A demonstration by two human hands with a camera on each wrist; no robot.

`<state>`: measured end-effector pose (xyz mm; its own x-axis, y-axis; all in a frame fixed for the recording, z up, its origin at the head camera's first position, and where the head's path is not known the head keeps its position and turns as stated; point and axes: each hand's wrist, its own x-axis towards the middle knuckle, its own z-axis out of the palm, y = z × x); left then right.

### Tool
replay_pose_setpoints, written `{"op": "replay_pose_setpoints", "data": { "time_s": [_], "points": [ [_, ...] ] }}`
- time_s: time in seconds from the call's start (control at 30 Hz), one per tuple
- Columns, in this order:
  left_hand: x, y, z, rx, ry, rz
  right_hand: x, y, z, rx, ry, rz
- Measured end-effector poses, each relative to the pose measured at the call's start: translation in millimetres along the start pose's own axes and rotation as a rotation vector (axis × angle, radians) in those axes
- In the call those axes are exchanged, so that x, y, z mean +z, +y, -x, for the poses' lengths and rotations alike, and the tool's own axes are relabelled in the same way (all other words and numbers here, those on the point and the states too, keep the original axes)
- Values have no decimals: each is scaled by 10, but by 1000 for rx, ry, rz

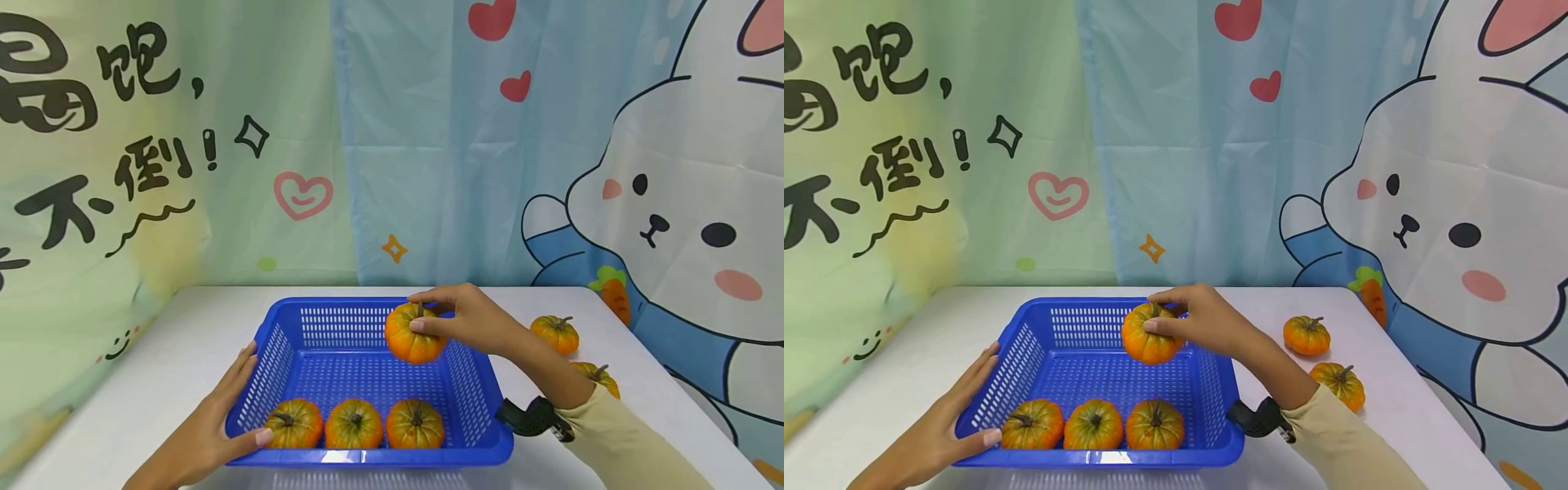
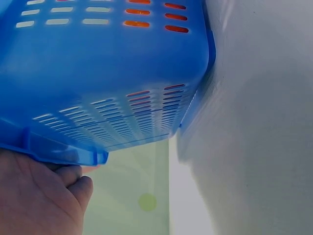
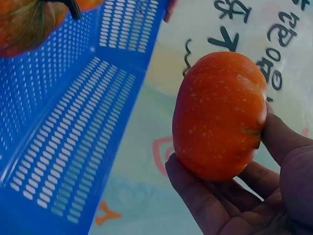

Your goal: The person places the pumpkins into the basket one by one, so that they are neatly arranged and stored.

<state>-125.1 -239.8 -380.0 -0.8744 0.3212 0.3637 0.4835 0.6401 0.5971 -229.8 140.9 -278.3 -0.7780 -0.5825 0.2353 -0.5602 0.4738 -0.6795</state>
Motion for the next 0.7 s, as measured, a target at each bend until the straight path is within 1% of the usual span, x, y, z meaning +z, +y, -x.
{"op": "replay_pose_setpoints", "data": {
  "time_s": [0.17,0.33,0.43,0.6,0.7],
  "points": [
    [-5,2,2,-22,-12,1,128,-50,-131,-48,-46,-11],
    [-1,11,2,-32,-18,11,173,-107,-224,-28,-60,-8],
    [0,14,2,-26,-13,12,187,-124,-273,-23,-69,-17],
    [-1,11,2,-24,-9,7,227,-140,-353,-71,-130,-86],
    [-1,11,1,-33,-11,5,264,-143,-396,-81,-161,-103]
  ]
}}
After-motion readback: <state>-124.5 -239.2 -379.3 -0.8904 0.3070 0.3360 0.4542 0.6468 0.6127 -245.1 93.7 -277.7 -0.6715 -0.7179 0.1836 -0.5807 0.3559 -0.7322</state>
